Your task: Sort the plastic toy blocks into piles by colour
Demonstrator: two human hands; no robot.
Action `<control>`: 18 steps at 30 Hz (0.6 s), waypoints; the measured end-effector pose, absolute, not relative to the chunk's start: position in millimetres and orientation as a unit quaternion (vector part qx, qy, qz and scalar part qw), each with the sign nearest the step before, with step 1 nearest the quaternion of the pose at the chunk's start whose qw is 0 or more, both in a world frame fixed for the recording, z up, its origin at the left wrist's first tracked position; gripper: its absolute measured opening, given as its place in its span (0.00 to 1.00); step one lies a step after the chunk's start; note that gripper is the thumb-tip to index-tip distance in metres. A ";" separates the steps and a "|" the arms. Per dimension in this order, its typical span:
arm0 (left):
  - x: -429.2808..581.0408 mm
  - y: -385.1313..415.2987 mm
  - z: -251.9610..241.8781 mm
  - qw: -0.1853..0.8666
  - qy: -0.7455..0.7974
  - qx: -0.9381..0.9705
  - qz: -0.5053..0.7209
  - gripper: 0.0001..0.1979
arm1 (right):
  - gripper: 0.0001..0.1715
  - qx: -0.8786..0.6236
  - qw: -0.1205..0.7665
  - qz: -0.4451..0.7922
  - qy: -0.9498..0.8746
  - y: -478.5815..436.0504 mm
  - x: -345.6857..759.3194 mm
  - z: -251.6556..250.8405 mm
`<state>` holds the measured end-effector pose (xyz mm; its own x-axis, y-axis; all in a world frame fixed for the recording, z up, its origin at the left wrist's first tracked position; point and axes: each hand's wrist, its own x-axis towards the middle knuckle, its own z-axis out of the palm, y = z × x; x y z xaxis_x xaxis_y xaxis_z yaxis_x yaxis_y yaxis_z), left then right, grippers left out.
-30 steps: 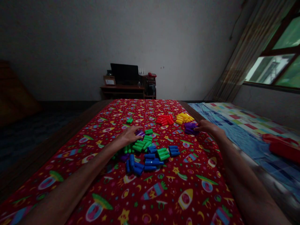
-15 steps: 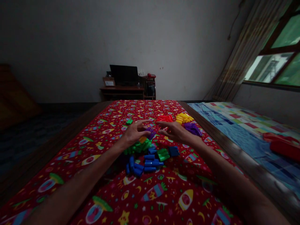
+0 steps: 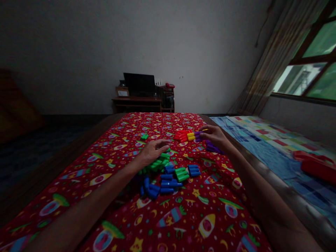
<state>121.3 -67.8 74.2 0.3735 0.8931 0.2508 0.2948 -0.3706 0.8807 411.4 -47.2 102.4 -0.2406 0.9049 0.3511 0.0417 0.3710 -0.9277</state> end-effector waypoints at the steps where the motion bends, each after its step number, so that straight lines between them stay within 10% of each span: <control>1: 123.9 -69.0 73.3 0.397 0.400 0.729 0.387 0.33 | 0.23 -0.350 0.497 0.445 -0.658 -48.4 407.6 101.7; 18: 131.6 -84.4 87.4 0.224 0.466 0.810 0.276 0.19 | 0.17 -0.388 0.392 0.364 -0.750 -71.6 357.8 99.4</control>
